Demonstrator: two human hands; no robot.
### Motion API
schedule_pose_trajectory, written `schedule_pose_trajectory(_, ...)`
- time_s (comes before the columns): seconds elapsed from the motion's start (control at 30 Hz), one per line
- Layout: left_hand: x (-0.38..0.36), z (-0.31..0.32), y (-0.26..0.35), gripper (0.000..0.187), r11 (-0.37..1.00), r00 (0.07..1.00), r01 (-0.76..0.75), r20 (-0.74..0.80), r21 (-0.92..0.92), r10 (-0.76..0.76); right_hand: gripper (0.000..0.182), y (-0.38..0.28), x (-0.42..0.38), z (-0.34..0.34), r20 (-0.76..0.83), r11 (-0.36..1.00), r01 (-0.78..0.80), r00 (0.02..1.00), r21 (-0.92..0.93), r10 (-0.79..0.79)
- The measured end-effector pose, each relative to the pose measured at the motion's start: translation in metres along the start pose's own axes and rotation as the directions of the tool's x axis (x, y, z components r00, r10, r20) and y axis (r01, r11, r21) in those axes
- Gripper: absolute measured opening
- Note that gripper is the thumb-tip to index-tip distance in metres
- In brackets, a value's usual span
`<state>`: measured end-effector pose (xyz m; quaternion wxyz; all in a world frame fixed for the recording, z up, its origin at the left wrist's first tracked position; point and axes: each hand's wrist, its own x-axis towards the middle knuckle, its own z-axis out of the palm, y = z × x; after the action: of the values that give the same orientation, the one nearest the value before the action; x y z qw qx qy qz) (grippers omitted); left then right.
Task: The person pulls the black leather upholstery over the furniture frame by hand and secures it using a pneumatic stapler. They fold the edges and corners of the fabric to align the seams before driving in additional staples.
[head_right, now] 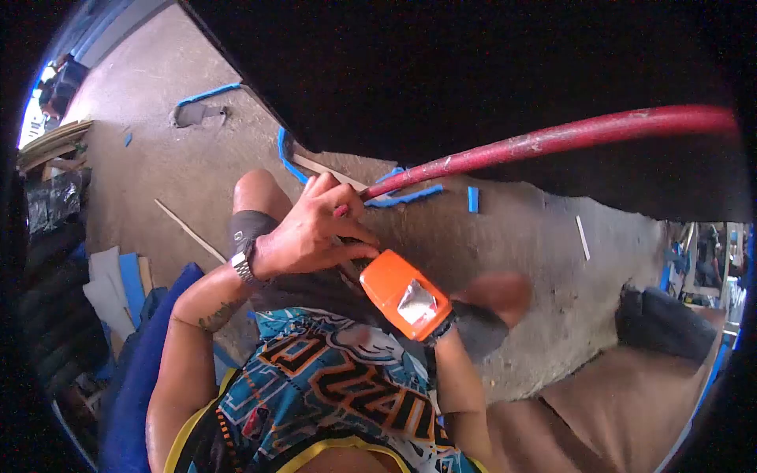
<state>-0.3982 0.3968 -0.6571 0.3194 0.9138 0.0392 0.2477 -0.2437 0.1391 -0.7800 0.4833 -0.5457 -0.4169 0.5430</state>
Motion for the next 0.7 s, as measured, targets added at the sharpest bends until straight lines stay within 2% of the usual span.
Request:
schedule_pose_trajectory(0.03,0.001,-0.004,0.001,0.022,1.0,0.999,-0.017,0.034,-0.007,0.017,0.057,-0.001,-0.001,-0.001,0.002,1.0,0.01,1.0,-0.005,-0.01)
schedule_pose_trajectory(0.07,0.002,-0.004,-0.001,0.019,0.998,0.99,-0.007,0.138,-0.07,0.017,0.057,-0.002,-0.003,-0.001,0.005,1.0,0.019,1.0,-0.01,-0.019)
schedule_pose_trajectory(0.1,0.003,-0.006,0.002,0.018,0.988,0.985,-0.012,0.166,-0.156,0.038,0.057,-0.005,-0.004,-0.003,0.011,1.0,0.025,1.0,-0.01,-0.025)
schedule_pose_trajectory(0.17,0.007,-0.016,0.012,0.017,0.972,0.976,0.035,0.216,-0.231,0.016,0.058,-0.011,-0.009,-0.005,0.016,1.0,0.026,1.0,-0.002,-0.026)
schedule_pose_trajectory(0.4,0.012,-0.018,0.018,0.017,0.936,0.937,-0.006,0.324,-0.352,0.128,0.059,-0.021,-0.02,-0.01,0.006,0.999,0.032,0.999,0.003,-0.032)
schedule_pose_trajectory(0.5,0.009,-0.008,0.026,0.015,0.95,0.959,-0.116,0.215,-0.288,0.183,0.06,-0.027,-0.025,-0.013,-0.004,0.999,0.034,0.999,0.004,-0.034)
schedule_pose_trajectory(0.6,0.015,-0.004,0.031,0.016,0.922,0.982,-0.006,0.171,-0.387,0.078,0.061,-0.033,-0.031,-0.02,-0.015,0.999,0.037,0.999,0.003,-0.037)
schedule_pose_trajectory(0.7,0.026,-0.01,0.033,0.017,0.882,0.96,-0.07,0.21,-0.466,0.187,0.062,-0.041,-0.037,-0.027,-0.027,0.999,0.035,0.999,0.0,-0.035)
